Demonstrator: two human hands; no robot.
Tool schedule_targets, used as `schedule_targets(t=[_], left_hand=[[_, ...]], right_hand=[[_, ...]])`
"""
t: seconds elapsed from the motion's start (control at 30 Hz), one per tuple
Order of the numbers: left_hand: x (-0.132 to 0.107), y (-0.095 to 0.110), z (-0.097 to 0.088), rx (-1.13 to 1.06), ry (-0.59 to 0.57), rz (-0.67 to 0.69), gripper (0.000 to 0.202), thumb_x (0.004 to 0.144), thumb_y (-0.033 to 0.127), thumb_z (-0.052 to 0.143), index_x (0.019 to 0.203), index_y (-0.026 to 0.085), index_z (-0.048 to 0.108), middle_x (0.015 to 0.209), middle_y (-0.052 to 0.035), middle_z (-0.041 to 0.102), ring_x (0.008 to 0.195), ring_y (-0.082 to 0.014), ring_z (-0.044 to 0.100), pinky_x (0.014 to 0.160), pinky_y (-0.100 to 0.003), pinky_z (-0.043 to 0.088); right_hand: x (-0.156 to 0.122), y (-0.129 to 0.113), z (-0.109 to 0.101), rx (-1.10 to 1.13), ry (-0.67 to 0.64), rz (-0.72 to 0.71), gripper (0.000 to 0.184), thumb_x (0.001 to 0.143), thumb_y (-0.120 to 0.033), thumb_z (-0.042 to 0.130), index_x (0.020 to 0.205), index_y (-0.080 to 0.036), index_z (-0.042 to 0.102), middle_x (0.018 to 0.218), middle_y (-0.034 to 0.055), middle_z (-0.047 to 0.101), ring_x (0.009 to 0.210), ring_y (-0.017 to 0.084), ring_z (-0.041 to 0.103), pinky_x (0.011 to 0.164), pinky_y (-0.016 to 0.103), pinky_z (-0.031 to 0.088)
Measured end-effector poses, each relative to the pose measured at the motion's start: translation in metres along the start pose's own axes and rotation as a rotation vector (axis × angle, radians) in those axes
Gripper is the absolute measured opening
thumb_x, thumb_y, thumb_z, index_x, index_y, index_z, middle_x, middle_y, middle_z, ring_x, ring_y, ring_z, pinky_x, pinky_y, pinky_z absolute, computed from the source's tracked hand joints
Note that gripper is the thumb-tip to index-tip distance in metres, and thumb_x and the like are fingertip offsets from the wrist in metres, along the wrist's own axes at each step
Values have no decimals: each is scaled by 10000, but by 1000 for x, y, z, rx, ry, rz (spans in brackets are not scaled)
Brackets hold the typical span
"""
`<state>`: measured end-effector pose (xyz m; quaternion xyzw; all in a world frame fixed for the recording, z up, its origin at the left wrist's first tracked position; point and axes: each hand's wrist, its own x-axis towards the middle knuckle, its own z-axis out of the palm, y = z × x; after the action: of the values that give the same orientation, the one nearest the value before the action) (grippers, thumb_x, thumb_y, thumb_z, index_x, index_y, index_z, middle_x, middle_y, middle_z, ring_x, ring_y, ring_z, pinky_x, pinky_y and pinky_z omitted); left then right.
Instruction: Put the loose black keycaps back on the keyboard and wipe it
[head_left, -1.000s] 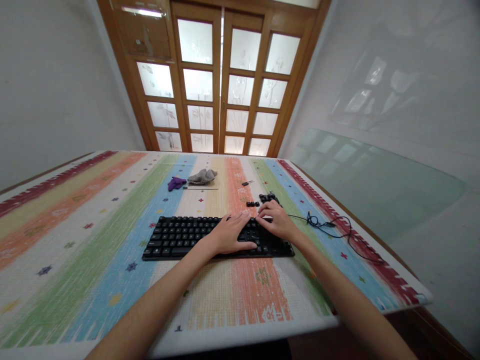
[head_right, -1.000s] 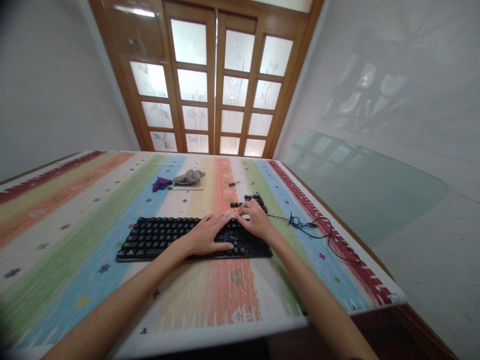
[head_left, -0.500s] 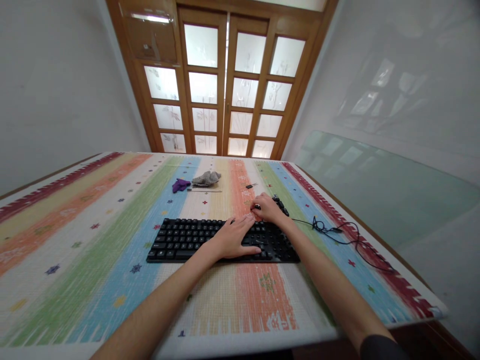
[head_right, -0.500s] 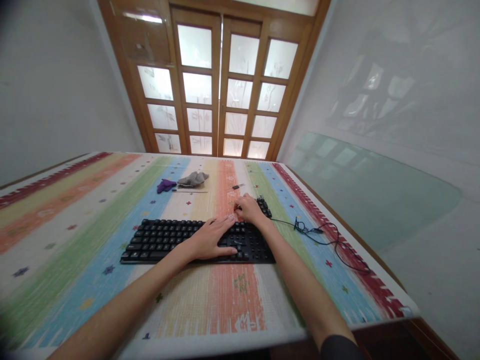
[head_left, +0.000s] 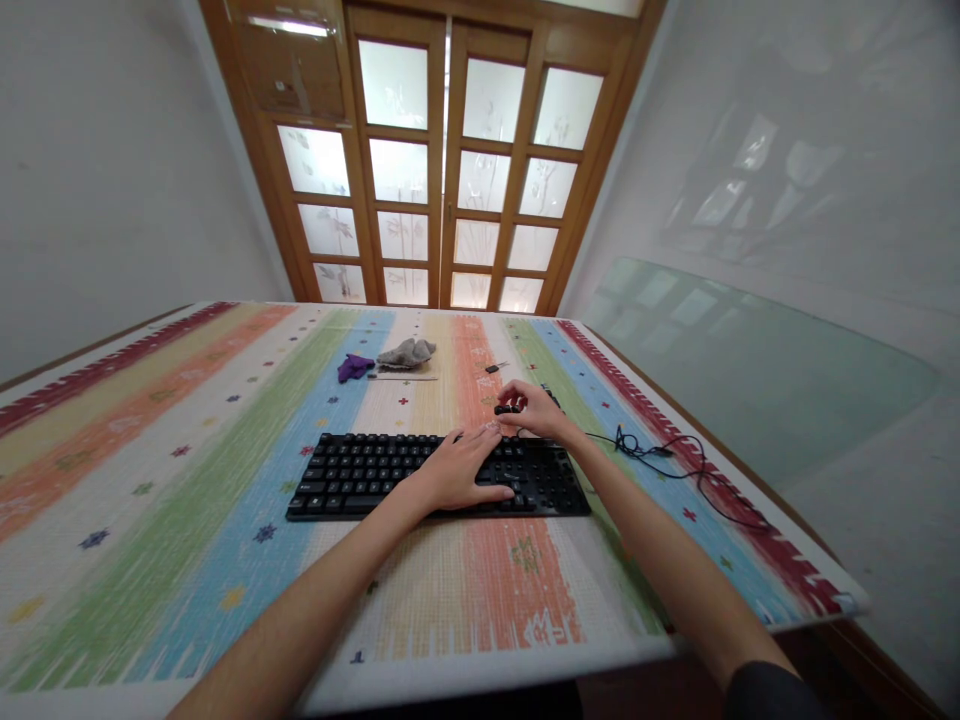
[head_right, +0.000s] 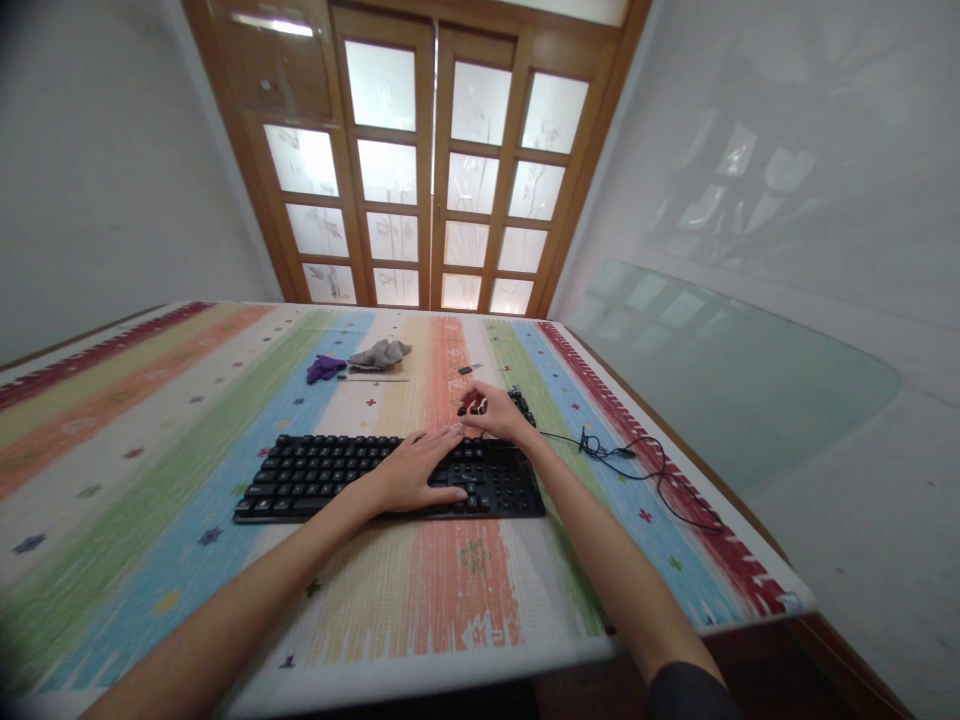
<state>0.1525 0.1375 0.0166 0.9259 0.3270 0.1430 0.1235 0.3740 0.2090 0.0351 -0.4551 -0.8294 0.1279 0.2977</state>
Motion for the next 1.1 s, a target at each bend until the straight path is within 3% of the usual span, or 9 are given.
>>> schedule_targets(t=[0.13,0.3,0.53,0.73,0.9,1.1], left_hand=[[0,1,0,-11,11,-21,957,835,733,533,1548,155,262,1600,-180,298,1487,-328,268,1195,-503,227],[-1,-1,2,-36,91,-11,979,789,743,586,1530,173,295,1628,-177,220,1499,-356,222,1195,-518,245],[-1,0,2,-48,81,-12,943,798,725,592,1519,179,322,1615,-166,272,1492,-354,244,1194,-528,251],[-1,0,2,-35,72,-19,934,800,717,601,1503,157,349,1604,-170,296,1494,-344,242,1198,-513,252],[-1,0,2,-40,74,-13,924,799,719,601,1505,178,349,1602,-155,309,1497,-338,238,1194,-511,266],[-1,2,0,-32,66,-15,910,810,707,601,1487,143,376,1583,-173,342,1490,-339,256,1198,-502,260]], right_hand=[[-33,-23,-11,162,-12,-86,186,775,-307,749,893,-188,667,833,22,664,719,155,573,668,281,482],[-60,-43,-4,122,-95,-246,42,833,-200,694,865,-215,671,875,25,684,881,203,602,829,361,493],[-64,-46,2,64,-127,-255,90,835,-157,725,879,-230,697,901,28,709,912,218,618,870,396,493],[-66,-46,5,139,-75,-201,119,813,-132,723,730,-209,686,882,30,705,872,199,632,837,383,513],[-67,-51,5,42,-49,-250,149,823,-123,690,699,-205,679,895,46,680,889,213,603,837,404,504],[-68,-50,8,89,-41,-258,177,846,-91,663,708,-202,663,850,31,667,853,193,610,802,355,499]])
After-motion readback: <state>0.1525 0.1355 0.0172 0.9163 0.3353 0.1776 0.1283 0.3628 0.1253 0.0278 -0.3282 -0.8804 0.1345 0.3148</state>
